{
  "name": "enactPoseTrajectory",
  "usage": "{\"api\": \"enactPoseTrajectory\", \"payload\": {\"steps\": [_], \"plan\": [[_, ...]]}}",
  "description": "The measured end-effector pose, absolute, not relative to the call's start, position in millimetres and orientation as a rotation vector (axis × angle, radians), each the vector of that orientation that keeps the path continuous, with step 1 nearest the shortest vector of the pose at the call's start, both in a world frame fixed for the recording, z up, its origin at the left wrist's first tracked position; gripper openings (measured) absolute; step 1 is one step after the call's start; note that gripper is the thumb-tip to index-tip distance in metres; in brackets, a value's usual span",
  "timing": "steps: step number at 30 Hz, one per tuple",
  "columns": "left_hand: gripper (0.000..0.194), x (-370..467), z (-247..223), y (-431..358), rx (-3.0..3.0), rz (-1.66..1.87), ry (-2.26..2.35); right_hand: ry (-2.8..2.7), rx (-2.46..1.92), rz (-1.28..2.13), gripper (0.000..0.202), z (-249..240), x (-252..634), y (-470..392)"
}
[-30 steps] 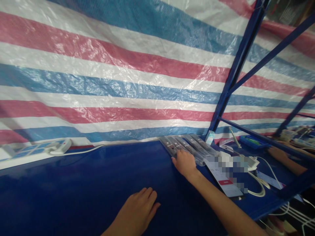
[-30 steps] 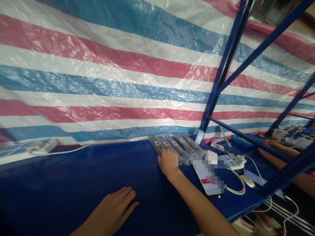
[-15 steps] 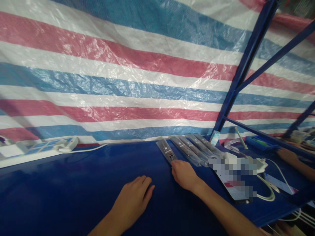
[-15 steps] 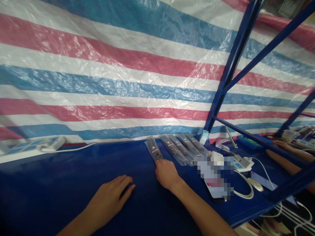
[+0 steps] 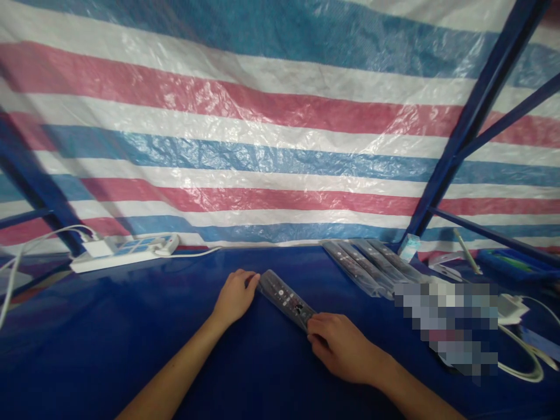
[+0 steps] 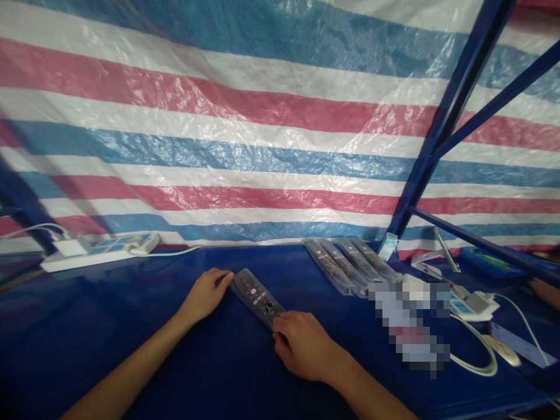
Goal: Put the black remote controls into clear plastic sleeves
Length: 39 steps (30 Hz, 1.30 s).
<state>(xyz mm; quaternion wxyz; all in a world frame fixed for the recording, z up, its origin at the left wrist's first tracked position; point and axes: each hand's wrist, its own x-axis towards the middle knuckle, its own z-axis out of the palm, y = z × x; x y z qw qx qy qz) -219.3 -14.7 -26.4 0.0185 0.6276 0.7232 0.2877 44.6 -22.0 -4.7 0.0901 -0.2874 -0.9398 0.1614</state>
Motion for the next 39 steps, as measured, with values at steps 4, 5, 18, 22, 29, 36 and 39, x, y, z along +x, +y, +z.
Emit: {"api": "enactPoseTrajectory", "payload": {"steps": [4,5,18,22,29,36,39], "plan": [[0.031,-222.9,-27.3,-8.9,1.854,0.831,2.196,-2.721,-0.809,0.576,0.02,-5.9,46.1,-21.1],[0.029,-223.3,-27.5,-8.2,1.844,0.826,2.203,-2.698,-0.816,0.587,0.022,-6.8,46.2,-20.5],[0.024,-218.7,-29.0,-6.5,1.776,0.863,2.208,-2.486,-0.883,0.473,0.036,-15.0,51.2,-7.8],[0.025,-220.3,-28.2,-5.7,1.744,0.866,2.165,-2.46,-0.892,0.462,0.037,-13.9,52.1,-7.4],[0.019,-213.2,-28.5,-3.9,1.693,0.918,2.199,-2.432,-0.907,0.449,0.037,-14.5,53.9,-5.2],[0.017,-209.2,-26.0,-5.0,1.625,1.121,2.211,-2.379,-0.917,0.448,0.038,-14.1,56.8,-2.3],[0.017,-210.3,-26.5,-4.2,1.613,1.153,2.154,-2.376,-0.898,0.434,0.037,-14.4,57.3,-2.1]]}}
